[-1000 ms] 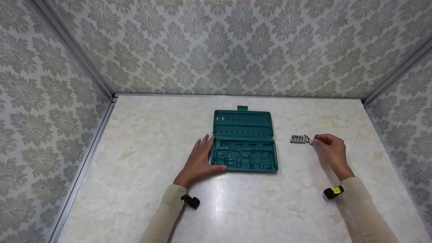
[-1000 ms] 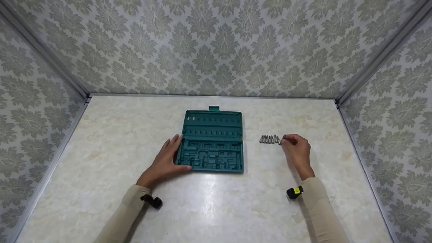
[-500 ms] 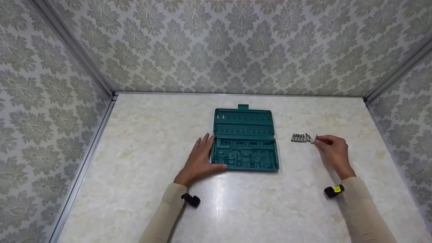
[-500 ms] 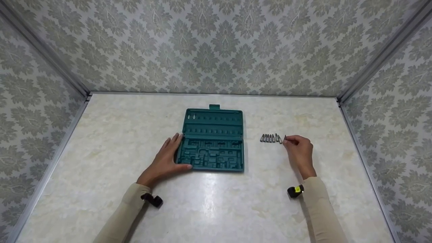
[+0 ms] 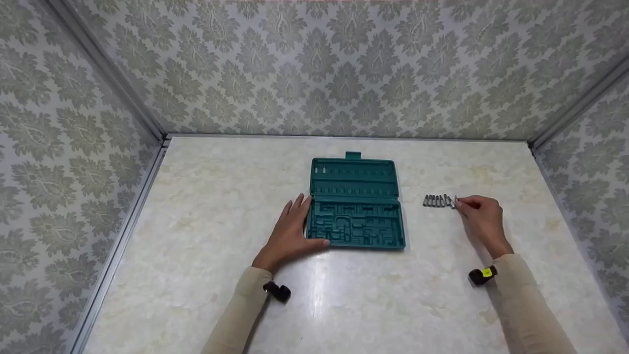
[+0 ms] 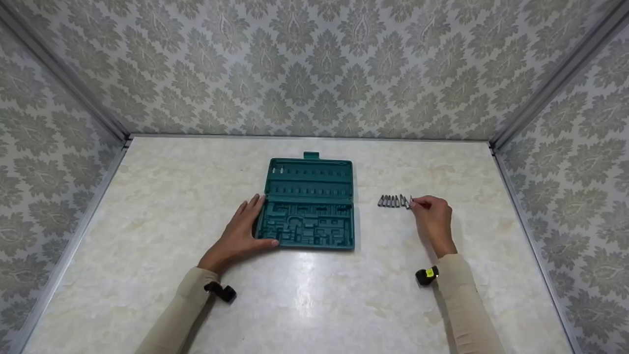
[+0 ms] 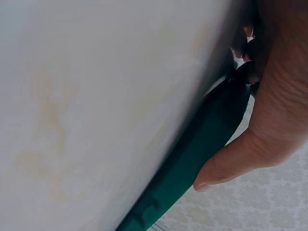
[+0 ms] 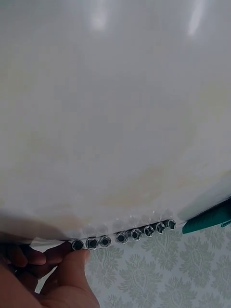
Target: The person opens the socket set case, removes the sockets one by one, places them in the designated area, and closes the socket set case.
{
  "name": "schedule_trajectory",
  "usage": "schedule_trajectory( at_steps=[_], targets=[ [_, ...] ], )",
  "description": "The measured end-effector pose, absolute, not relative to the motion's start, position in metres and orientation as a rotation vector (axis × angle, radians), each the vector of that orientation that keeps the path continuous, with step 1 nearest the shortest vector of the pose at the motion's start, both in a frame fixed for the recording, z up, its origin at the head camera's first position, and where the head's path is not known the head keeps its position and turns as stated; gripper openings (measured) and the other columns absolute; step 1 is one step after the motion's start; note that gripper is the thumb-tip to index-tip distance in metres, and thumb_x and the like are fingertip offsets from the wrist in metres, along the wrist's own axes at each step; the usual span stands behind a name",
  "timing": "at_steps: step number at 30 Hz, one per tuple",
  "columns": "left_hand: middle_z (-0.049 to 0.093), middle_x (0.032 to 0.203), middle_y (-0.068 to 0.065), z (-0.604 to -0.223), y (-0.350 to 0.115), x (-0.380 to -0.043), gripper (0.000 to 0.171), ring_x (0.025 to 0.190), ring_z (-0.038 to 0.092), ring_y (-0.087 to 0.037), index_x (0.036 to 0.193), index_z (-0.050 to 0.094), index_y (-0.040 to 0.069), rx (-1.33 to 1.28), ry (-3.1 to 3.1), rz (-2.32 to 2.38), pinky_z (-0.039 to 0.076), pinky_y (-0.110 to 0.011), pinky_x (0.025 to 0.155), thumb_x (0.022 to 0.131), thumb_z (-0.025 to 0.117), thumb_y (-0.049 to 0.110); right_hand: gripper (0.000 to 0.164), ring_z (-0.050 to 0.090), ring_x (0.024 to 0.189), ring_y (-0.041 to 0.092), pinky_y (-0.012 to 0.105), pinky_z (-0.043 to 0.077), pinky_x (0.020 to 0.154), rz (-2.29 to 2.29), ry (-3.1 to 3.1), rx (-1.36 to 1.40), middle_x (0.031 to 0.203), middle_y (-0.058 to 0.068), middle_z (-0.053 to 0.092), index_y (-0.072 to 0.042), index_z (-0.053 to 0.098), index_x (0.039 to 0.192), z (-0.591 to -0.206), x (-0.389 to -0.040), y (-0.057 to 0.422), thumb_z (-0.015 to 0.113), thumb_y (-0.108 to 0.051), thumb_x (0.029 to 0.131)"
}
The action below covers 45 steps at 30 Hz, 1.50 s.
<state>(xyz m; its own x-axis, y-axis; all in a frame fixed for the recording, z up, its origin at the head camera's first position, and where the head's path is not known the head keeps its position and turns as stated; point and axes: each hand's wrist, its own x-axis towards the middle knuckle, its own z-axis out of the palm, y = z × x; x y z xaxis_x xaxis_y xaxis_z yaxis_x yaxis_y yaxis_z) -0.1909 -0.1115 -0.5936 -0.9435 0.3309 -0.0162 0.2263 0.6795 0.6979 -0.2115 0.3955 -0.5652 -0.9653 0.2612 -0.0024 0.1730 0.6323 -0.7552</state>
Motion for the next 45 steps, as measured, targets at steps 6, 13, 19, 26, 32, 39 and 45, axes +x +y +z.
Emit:
schedule_trajectory(
  at_steps=[6, 13, 19, 26, 32, 39, 45],
  targets=[
    [0.008, 0.186, 0.000, -0.596, -0.112, -0.191, 0.136, 0.171, 0.000, -0.028, 0.179, 0.014, 0.025, 0.446, 2.750, 1.112, 0.011, -0.052, 0.137, 0.077, 0.075, 0.089, 0.029, 0.064, 0.092, 0.009, 0.015, 0.050, 0.073, 1.216, -2.759, -0.367, 0.120, 0.019, 0.078, 0.000, 0.082, 0.124, -0.565, -0.211, 0.394, 0.072, -0.023, 0.109],
    [0.008, 0.185, 0.000, -0.596, -0.112, -0.190, 0.136, 0.171, 0.000, -0.026, 0.179, 0.014, 0.026, 0.445, 2.749, 1.128, 0.010, -0.051, 0.137, 0.076, 0.076, 0.089, 0.037, 0.066, 0.098, 0.012, 0.017, 0.051, 0.078, 1.213, -2.744, -0.383, 0.124, 0.021, 0.078, 0.000, 0.080, 0.128, -0.567, -0.211, 0.393, 0.070, -0.031, 0.111],
    [0.010, 0.185, -0.005, -0.596, -0.111, -0.191, 0.137, 0.171, 0.002, -0.030, 0.179, 0.015, 0.021, 0.467, 2.751, 1.123, 0.011, -0.052, 0.137, 0.077, 0.076, 0.088, 0.054, 0.064, 0.103, 0.020, 0.027, 0.051, 0.084, 1.278, -2.706, -0.490, 0.126, 0.018, 0.074, -0.002, 0.075, 0.139, -0.562, -0.209, 0.390, 0.058, -0.046, 0.114],
    [0.011, 0.185, -0.008, -0.597, -0.112, -0.192, 0.137, 0.171, 0.003, -0.031, 0.179, 0.015, 0.020, 0.484, 2.762, 1.116, 0.010, -0.051, 0.137, 0.076, 0.075, 0.088, 0.046, 0.061, 0.094, 0.013, 0.022, 0.048, 0.077, 1.250, -2.619, -0.320, 0.116, 0.017, 0.074, 0.000, 0.077, 0.133, -0.551, -0.211, 0.371, 0.062, -0.040, 0.114],
    [0.010, 0.185, -0.006, -0.596, -0.112, -0.192, 0.136, 0.171, 0.002, -0.031, 0.179, 0.015, 0.022, 0.476, 2.768, 1.108, 0.011, -0.052, 0.137, 0.076, 0.075, 0.088, 0.040, 0.060, 0.091, 0.012, 0.020, 0.047, 0.070, 1.236, -2.617, -0.106, 0.113, 0.016, 0.076, 0.001, 0.078, 0.131, -0.545, -0.218, 0.347, 0.064, -0.032, 0.114],
    [0.011, 0.185, -0.006, -0.596, -0.111, -0.192, 0.136, 0.171, 0.003, -0.032, 0.179, 0.015, 0.022, 0.464, 2.771, 1.105, 0.013, -0.055, 0.137, 0.077, 0.075, 0.088, 0.036, 0.062, 0.095, 0.015, 0.020, 0.048, 0.074, 1.281, -2.639, 0.025, 0.117, 0.016, 0.078, 0.001, 0.079, 0.129, -0.543, -0.227, 0.323, 0.066, -0.029, 0.113],
    [0.011, 0.185, -0.006, -0.597, -0.111, -0.192, 0.136, 0.171, 0.003, -0.031, 0.179, 0.015, 0.021, 0.467, 2.768, 1.106, 0.013, -0.054, 0.137, 0.077, 0.076, 0.087, 0.031, 0.064, 0.092, 0.021, 0.020, 0.049, 0.070, 1.320, -2.632, 0.121, 0.115, 0.015, 0.078, 0.001, 0.080, 0.126, -0.545, -0.235, 0.305, 0.068, -0.024, 0.112]
  ],
)
